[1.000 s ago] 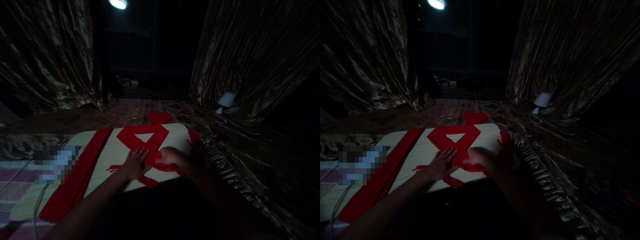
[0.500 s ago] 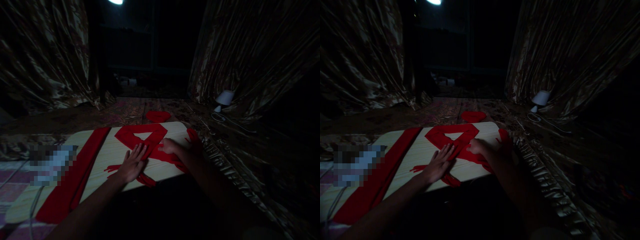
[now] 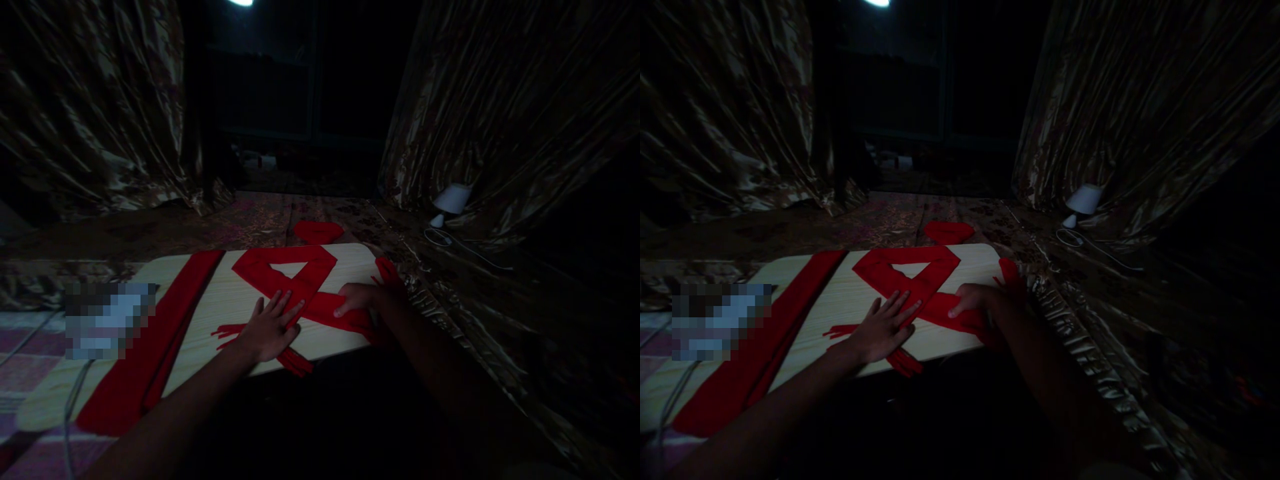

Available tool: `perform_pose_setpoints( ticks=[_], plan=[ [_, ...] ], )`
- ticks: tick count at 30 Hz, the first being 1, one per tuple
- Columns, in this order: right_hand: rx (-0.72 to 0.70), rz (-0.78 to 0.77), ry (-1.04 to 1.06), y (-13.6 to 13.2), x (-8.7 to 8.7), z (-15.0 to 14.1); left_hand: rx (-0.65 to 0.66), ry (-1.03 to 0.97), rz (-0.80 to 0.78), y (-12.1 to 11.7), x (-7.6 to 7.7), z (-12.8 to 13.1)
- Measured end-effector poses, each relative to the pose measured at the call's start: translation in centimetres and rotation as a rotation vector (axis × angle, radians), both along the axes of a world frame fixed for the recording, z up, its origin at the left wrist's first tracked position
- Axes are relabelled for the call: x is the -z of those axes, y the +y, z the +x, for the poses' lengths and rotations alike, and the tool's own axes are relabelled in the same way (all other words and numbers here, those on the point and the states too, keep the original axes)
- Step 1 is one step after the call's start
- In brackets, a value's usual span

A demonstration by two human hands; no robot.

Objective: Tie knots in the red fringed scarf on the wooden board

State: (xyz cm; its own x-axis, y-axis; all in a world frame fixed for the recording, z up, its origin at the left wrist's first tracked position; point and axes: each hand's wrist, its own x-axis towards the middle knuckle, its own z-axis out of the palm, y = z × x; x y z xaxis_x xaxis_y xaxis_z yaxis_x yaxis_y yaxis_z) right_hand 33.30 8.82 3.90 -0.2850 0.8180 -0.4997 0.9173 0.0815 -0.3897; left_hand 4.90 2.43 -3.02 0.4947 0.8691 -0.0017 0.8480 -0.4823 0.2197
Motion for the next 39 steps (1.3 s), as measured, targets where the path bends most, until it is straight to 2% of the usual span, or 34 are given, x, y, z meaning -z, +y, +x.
perform_pose_setpoints(
  ticks=[3, 8, 10, 14, 16, 19, 21, 25, 29, 34, 37, 39],
  plan=[
    [-0.062, -0.184, 0.211, -0.1, 0.3, 2.6, -0.005, 0.022, -0.007, -0.1, -0.1, 0.0],
    [-0.036, -0.376, 0.558, -1.2, 0.7, 6.1, -0.005, 0.014, 0.003, -0.2, -0.2, 0.1],
    [0.048, -0.340, 0.675, -1.7, 0.8, 7.0, -0.004, 0.013, 0.005, -0.2, -0.3, 0.1],
    [0.268, -0.135, 0.851, -2.4, 0.2, 6.8, -0.002, 0.011, -0.009, -0.2, -0.5, 0.1],
    [0.302, -0.102, 0.928, -2.5, -0.7, 5.3, 0.003, -0.005, -0.012, -0.1, -0.2, 0.0],
    [0.254, -0.153, 1.034, -2.0, -2.1, 1.9, 0.004, -0.045, -0.006, 0.2, 0.3, -0.2],
    [0.238, -0.118, 1.081, -1.0, -2.5, -0.8, -0.004, -0.077, -0.020, 0.4, 0.4, -0.4],
    [0.183, -0.165, 1.017, 1.6, -2.1, -5.5, -0.016, -0.137, -0.078, 0.3, 0.0, -0.5],
    [0.233, -0.085, 0.929, 3.4, -1.7, -9.3, 0.006, -0.170, -0.079, 0.0, -0.7, -0.6],
    [0.209, -0.063, 0.783, 4.2, -1.5, -13.0, 0.031, -0.297, 0.114, -0.3, -0.7, -1.1],
    [0.145, -0.027, 0.614, 4.7, -0.4, -14.4, 0.009, -0.374, 0.325, -0.8, -0.4, -1.5],
    [0.109, 0.041, 0.481, 5.1, 0.6, -15.0, 0.055, -0.380, 0.456, -1.3, -0.3, -1.5]
  ],
)
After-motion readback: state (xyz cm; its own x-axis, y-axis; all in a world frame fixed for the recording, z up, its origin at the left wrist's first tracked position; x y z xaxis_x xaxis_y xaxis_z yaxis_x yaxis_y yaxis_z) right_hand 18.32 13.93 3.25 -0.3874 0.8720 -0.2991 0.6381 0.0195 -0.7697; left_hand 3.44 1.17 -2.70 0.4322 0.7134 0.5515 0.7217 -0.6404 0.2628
